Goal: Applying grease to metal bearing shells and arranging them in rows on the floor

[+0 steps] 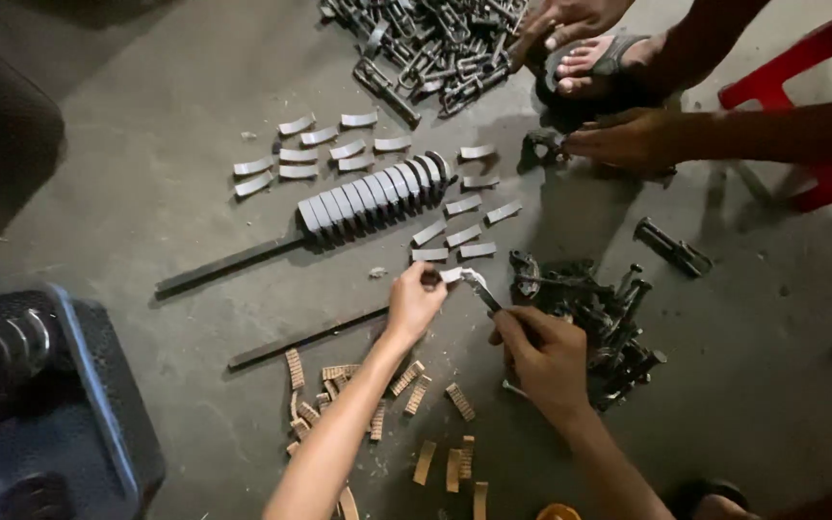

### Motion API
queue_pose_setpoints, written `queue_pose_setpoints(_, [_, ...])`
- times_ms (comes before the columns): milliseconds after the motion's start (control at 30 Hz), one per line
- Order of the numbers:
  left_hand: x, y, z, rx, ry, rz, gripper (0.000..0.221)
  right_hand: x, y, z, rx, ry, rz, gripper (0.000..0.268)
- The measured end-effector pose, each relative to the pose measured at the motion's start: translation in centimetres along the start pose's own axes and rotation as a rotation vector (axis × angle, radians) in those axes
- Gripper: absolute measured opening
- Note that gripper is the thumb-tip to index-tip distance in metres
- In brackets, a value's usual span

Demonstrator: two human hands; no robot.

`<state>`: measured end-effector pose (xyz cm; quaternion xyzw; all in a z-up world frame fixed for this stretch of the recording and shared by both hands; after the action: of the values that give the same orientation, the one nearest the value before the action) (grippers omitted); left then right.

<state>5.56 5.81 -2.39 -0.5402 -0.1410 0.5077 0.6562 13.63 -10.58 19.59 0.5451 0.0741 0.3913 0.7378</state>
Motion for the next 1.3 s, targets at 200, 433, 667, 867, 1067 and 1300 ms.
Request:
queue_pose_setpoints(200, [-3.6,-3.4,4.3,0.069,0.097,0.013,0.036,0.0,0.1,-0.5,-0.004,0.040,0.003,0.008])
queue_pose_setpoints(433, [-19.4,3.6,8.2,0.504,0.197,-0.220,0.029,-0.7,1.5,-3.8,0.088,0.174,-0.036,0.012])
queue_pose_setpoints(667, [-24.9,17.9,2.3,0.912,0.334,-0.009,0.041,-1.3,3.5,-6.1,0.093,0.293,0.009,0.013])
queue_pose_setpoints(867, [-22.0,15.6,8.7,0.026,0.104,0.555,0.035,-2.4,2.9,-6.2,0.072,0.312,-0.039,0.014])
queue_pose_setpoints(1067, [-19.7,0.4,17.5,-0.449,-0.161,0.219,0.029,-4.4,2.3,-7.0,0.408,0.321,-0.419,0.021])
queue_pose_setpoints(1300, [-20.0,-6.7,18.1,-0.145,-0.372,-0.306,0.023,-6.9,1.4,-8.7,0.604,0.415,-0.459,0.018])
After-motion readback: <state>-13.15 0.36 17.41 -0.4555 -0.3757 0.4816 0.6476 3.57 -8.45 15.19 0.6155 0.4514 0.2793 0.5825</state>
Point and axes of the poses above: each hand's wrist, its own x-axis towards the middle knuckle, its own z-axis out of the back of the hand, y = z × x, the point moved 6 cm from there along x, towards the middle knuckle, and after that the axes turned 15 degrees about z, right-handed, at the moved point
